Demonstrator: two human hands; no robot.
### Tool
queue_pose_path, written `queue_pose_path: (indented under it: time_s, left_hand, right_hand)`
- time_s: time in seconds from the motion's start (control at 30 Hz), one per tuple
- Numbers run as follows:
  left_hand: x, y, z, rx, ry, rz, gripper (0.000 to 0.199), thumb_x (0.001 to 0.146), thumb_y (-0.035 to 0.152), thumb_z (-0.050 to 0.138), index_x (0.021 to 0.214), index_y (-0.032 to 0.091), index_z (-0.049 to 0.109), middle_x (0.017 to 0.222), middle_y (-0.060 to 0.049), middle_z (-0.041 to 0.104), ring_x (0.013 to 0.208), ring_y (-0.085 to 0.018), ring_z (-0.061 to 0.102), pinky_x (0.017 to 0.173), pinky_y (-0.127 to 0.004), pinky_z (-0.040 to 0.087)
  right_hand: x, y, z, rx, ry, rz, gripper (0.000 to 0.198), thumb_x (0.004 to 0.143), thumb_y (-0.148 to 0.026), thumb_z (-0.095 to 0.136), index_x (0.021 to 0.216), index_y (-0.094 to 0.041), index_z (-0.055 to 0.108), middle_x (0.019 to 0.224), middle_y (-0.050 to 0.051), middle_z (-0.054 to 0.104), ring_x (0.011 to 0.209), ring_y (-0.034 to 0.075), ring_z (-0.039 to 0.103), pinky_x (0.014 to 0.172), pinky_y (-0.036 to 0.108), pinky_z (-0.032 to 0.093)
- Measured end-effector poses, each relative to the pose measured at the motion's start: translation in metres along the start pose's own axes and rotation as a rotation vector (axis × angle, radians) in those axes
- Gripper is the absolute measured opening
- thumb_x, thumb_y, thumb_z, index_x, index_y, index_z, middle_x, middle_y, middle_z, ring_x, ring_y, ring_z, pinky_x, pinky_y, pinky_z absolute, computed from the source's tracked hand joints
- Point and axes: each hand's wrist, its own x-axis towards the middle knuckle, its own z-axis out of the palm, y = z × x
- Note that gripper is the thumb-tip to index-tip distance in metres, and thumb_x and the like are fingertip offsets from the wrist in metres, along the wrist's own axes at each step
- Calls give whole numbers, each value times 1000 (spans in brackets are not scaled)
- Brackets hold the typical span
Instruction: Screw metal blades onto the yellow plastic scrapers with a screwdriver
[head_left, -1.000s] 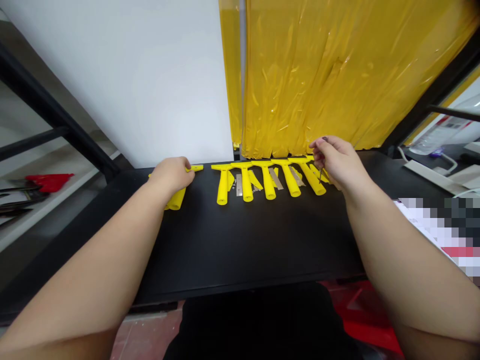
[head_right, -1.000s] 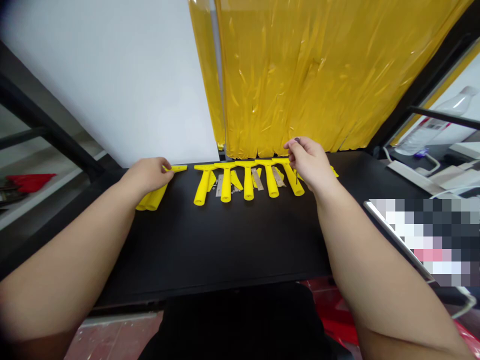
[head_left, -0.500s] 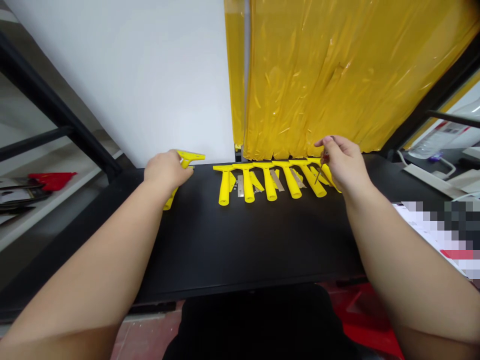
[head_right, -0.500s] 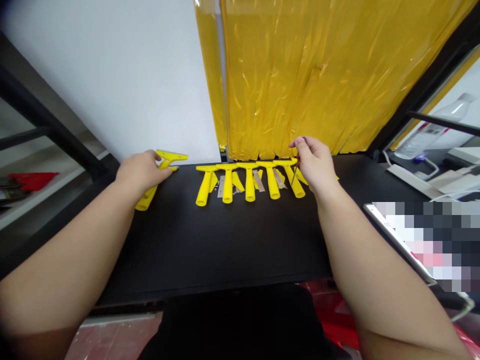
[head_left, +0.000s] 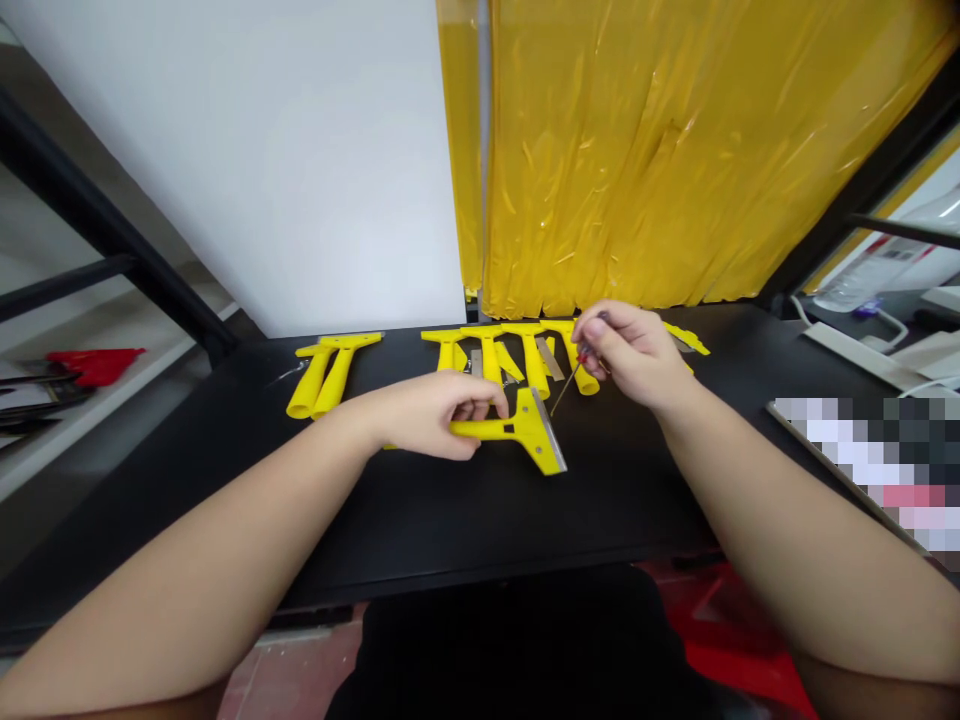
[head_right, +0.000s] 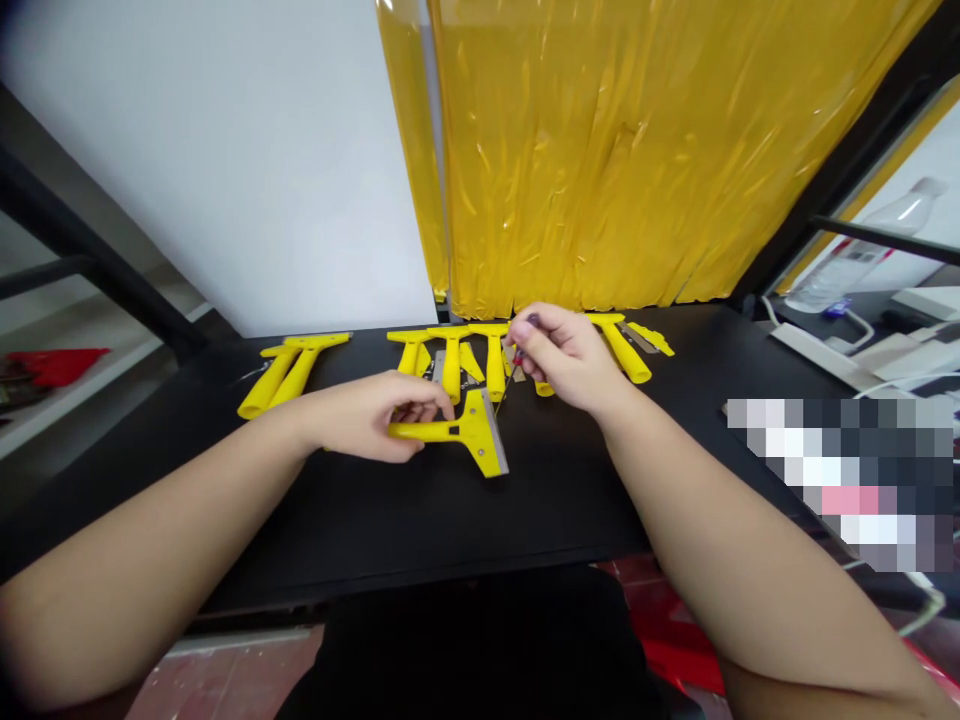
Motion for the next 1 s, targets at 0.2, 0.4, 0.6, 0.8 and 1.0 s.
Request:
queue_pose_path:
  time_s: [0.2, 0.4, 0.6, 0.8, 1.0]
  left_hand:
    - [4, -1, 9, 38, -88, -33, 38, 80, 22, 70, 118, 24, 74, 92, -1, 65, 72, -16, 59, 66, -29, 47]
    - [5, -2, 11, 5, -98, -9, 29, 84, 28, 74, 112, 23, 74, 92, -2, 67, 75, -17, 61, 67, -29, 48]
    - [8, -6, 15, -32, -85, 38, 17, 86, 26, 74, 101, 20, 70, 87, 0, 64, 72, -15, 57, 64, -27, 45]
    - [13, -9, 21, 4, -38, 90, 25, 91, 38, 77, 85, 19, 61, 83, 1, 62, 69, -13, 54, 61, -26, 40]
    - [15, -10, 25, 41, -14, 143, 27, 95, 36, 72, 81, 20, 56, 80, 2, 56, 69, -13, 52, 63, -27, 39]
  right_hand:
    - [-1, 8, 9, -1, -126, 27, 47, 95, -68, 73, 88, -22, 68, 70, 0, 62, 56, 12, 56, 49, 25, 44]
    - [-2, 9, 21, 26, -191, 55, 47, 94, -67, 74, 87, -21, 64, 67, -2, 60, 53, 11, 53, 46, 24, 43]
    - [-1, 15, 24, 13, -236, 13, 44, 99, -62, 71, 91, -19, 65, 68, -2, 61, 52, 9, 54, 46, 21, 44]
    - [-1, 21, 23, -12, -235, -9, 40, 102, -57, 69, 91, -19, 65, 67, -3, 60, 51, 9, 54, 46, 20, 45]
    - [-2, 22, 23, -2, -211, 0, 38, 103, -55, 68, 91, -20, 64, 71, -2, 61, 53, 9, 55, 46, 21, 45]
